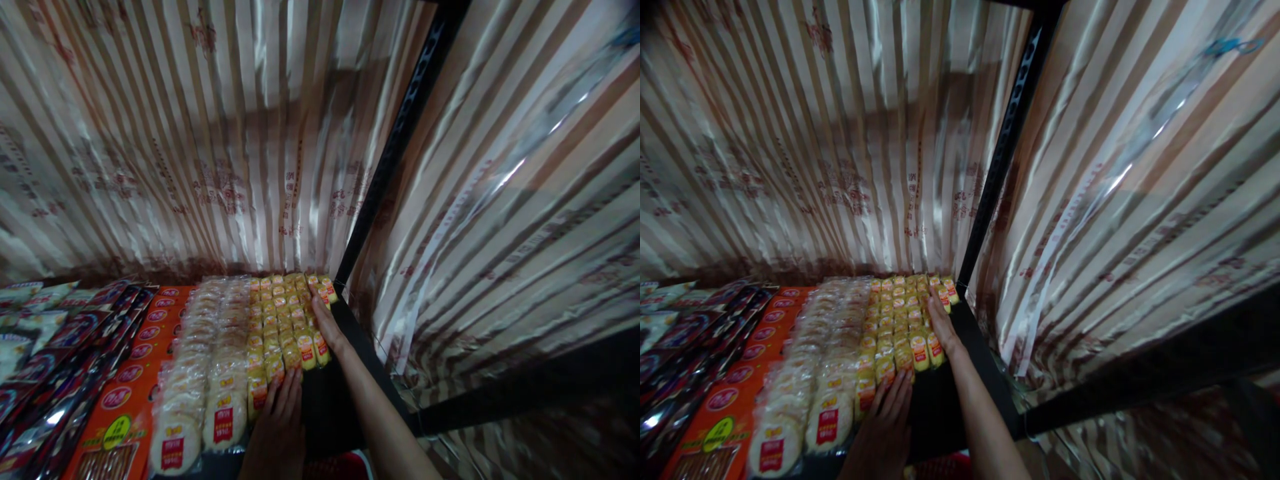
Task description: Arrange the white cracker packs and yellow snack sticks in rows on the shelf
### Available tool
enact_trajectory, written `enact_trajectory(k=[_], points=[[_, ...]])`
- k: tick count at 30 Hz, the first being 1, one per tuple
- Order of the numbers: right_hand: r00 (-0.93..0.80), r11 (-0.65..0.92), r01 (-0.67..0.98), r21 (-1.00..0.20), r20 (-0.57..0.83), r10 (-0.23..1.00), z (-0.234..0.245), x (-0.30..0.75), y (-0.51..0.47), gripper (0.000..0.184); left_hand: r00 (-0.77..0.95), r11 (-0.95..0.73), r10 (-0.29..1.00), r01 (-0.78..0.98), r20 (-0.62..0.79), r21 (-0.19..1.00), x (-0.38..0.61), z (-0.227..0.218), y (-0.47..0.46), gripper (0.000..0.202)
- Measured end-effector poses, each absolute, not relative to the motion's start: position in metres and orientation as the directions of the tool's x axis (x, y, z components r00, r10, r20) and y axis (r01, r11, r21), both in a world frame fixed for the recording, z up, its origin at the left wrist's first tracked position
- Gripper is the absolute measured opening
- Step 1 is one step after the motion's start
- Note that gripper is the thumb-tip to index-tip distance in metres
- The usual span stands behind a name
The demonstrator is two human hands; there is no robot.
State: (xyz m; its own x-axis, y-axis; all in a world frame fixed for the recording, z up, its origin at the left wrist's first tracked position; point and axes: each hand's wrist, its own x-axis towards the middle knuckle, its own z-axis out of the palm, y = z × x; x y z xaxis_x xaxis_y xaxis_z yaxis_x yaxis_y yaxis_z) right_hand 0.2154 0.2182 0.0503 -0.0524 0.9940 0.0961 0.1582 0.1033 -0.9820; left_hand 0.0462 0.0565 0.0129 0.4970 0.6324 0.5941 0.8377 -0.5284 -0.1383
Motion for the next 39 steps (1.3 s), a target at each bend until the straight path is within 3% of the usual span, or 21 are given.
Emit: enact_trajectory(k=[10,26,39], points=[[-0.072,0.062,0.012,-0.998,0.061,0.996,0.045,0.215,0.237,0.068,0.504,-0.515,0.651,0.843,0.567,-0.156,0.047,0.007,0.056,0.048],[-0.101,0.045,0.166,-0.985,0.029,0.995,0.067,0.208,0.234,0.075,0.509,-0.514,0.66,0.842,0.552,-0.162,0.047,0.01,0.055,0.047],[-0.089,0.055,0.212,-0.976,0.037,0.995,0.05,0.212,0.245,0.072,0.522,-0.526,0.645,0.833,0.559,-0.171,0.047,0.013,0.055,0.045]])
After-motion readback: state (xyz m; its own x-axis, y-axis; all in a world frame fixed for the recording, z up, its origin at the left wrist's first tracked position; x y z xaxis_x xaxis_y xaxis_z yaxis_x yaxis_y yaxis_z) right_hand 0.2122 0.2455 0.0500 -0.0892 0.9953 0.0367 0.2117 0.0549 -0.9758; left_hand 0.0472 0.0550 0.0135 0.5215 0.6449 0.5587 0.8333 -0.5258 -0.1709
